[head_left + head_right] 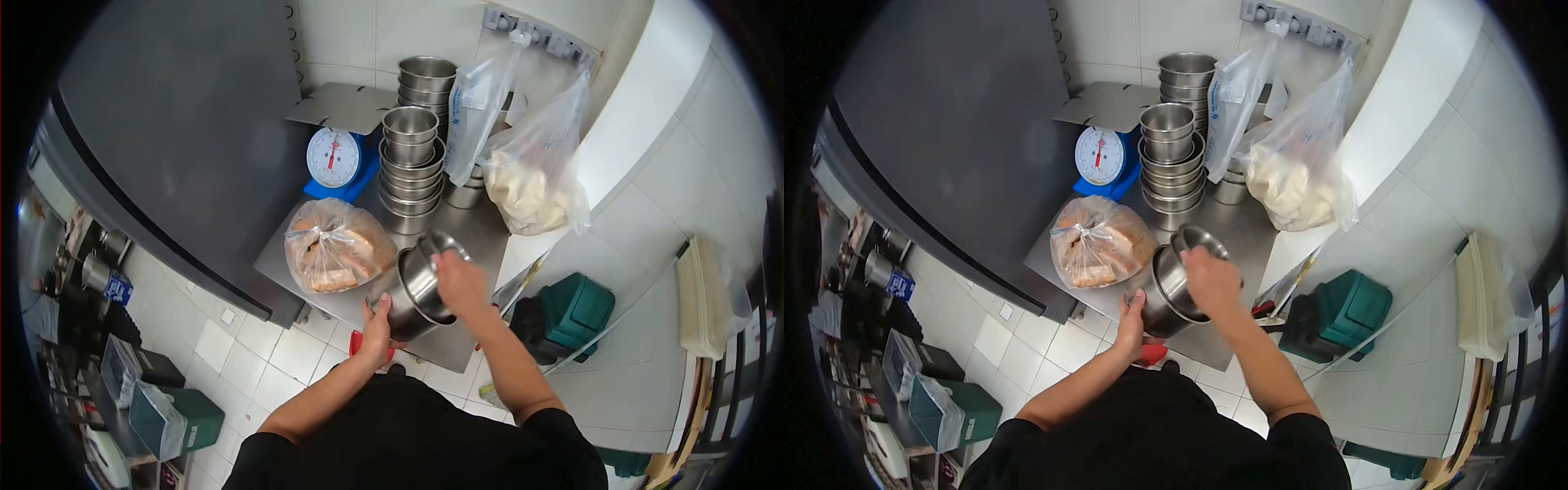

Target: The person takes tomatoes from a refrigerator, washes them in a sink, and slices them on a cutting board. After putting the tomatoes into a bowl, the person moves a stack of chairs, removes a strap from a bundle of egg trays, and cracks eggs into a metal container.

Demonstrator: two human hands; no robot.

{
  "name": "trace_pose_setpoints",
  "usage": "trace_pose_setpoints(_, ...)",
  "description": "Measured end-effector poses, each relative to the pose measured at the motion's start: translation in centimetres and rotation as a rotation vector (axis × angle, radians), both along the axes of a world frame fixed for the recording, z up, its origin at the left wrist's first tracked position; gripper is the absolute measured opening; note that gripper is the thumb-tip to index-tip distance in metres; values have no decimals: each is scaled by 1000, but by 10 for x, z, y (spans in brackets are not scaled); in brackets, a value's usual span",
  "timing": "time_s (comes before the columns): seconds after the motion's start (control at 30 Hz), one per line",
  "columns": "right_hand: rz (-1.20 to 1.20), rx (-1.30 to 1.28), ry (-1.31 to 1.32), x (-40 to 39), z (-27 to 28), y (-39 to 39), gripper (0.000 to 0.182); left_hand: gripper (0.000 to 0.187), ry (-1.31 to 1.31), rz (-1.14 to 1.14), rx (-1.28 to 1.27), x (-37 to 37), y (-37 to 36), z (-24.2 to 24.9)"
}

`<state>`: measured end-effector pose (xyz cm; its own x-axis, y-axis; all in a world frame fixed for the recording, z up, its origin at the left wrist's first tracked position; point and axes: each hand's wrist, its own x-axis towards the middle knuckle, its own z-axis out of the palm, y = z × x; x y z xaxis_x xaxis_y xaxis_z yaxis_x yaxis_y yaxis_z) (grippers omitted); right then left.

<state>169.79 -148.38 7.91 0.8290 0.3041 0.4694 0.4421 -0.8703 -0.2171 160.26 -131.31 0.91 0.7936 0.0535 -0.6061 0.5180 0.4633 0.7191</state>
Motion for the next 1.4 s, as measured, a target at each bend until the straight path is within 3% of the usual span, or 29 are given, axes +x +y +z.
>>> trace_pose_setpoints(0.1, -29, 54, -114, 7, 31, -33, 27, 111, 48, 129, 13, 2, 10, -40)
trace_pose_setpoints(0.2, -39, 123, -168, 15, 64, -64, 23, 113, 25, 90, -67, 5, 25, -82)
trace_pose_setpoints(0.3, -30, 78, -184, 30, 69, -87, 22, 107, -7, 207, 43, 6, 20, -75)
trace_pose_setpoints(0.37, 17, -19, -224, 36, 57, -89, 22, 92, -10, -64, 372, 3, 28, -110)
trace_pose_setpoints(0.4, 15, -99, -238, 41, 45, -88, 23, 78, 6, -15, 291, 3, 29, -88)
trace_pose_setpoints(0.5, 149, -166, -268, 55, -5, -85, 24, 63, -62, -26, 244, -13, 52, -115)
trace_pose_setpoints(0.53, 156, -210, -271, 61, -33, -83, 25, 57, 61, -119, 225, -28, 65, -72)
trace_pose_setpoints(0.6, 159, -327, -174, 63, -76, -81, 27, 56, 51, -64, 228, -61, 86, -75)
trace_pose_setpoints(0.7, 246, -259, -64, 73, -118, -64, 33, 55, 70, -40, 292, -125, 132, -71)
trace_pose_setpoints(0.73, 167, -258, -64, 85, -135, -59, 32, 55, 84, -6, 282, -147, 147, -69)
trace_pose_setpoints(0.83, 64, -338, -13, 86, -104, -22, 31, 55, 121, 182, 254, -214, 179, -64)
trace_pose_setpoints(0.87, 54, -277, -162, 74, -98, -3, 34, 55, 147, 244, 234, -236, 189, -63)
trace_pose_setpoints(0.9, 39, -208, -305, 57, -91, 20, 39, 55, 144, 305, 235, -258, 200, -67)
trace_pose_setpoints(0.97, 159, -73, 11, 3, -72, 78, 45, 55, 209, 408, 232, -306, 223, -78)
trace_pose_setpoints(1.03, 503, 84, 391, -101, -44, 154, 49, 54, 184, 533, 204, -361, 242, -78)
trace_pose_setpoints(1.07, 767, 103, 353, -145, -64, 184, 58, 54, 208, 575, 173, -391, 253, -80)
trace_pose_setpoints(1.1, 986, 189, 562, -211, -48, 228, 70, 53, 232, 613, 142, -424, 264, -84)
trace_pose_setpoints(1.13, 1209, 152, 529, -266, -51, 266, 78, 52, 225, 656, 115, -458, 276, -95)
trace_pose_setpoints(1.17, 1319, -76, 450, -309, -59, 291, 86, 52, 223, 700, 117, -493, 288, -89)
trace_pose_setpoints(1.23, 1434, -155, 434, -399, -56, 351, 80, 53, 226, 724, 119, -568, 307, -70)
trace_pose_setpoints(1.27, 1570, -184, 364, -436, -63, 380, 68, 53, 296, 759, 146, -607, 319, -69)
trace_pose_setpoints(1.3, 1704, -211, 295, -469, -68, 407, 57, 49, 388, 768, 189, -644, 326, -31)
trace_pose_setpoints(1.4, 1839, -325, 471, -552, -73, 472, 46, 53, 285, 964, 160, -771, 348, -24)
